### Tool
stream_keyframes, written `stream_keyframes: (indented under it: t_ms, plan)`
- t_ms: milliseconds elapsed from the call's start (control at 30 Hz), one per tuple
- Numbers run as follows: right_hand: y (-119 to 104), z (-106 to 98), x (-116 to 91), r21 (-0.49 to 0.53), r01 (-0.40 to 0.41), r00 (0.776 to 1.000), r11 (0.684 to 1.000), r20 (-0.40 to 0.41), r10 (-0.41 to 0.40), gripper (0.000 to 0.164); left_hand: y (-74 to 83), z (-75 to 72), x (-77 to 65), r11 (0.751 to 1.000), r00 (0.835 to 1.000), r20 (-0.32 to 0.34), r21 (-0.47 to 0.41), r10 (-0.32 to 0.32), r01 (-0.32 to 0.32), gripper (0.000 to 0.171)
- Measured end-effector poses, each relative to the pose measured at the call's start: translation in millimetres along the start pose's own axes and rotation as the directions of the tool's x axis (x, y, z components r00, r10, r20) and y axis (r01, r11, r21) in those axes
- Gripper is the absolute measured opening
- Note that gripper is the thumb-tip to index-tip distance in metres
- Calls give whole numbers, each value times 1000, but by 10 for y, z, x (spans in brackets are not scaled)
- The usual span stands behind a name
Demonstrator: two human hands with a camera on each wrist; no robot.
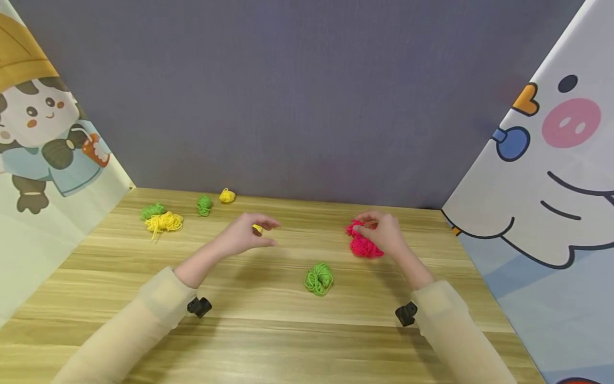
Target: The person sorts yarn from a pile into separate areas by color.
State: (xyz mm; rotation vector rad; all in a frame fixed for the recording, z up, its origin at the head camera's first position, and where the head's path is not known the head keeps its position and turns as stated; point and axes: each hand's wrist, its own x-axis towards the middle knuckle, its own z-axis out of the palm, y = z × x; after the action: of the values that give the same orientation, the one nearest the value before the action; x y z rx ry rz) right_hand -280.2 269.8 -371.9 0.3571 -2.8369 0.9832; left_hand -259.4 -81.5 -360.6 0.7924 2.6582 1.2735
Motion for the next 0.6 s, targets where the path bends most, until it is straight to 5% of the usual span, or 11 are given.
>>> stream_keyframes:
  t_ms: [600]
  plan:
    - [-308,166,-363,109,112,993,988,-38,-108,29,-205,-499,-226,996,986,-168,83,-19,34,43]
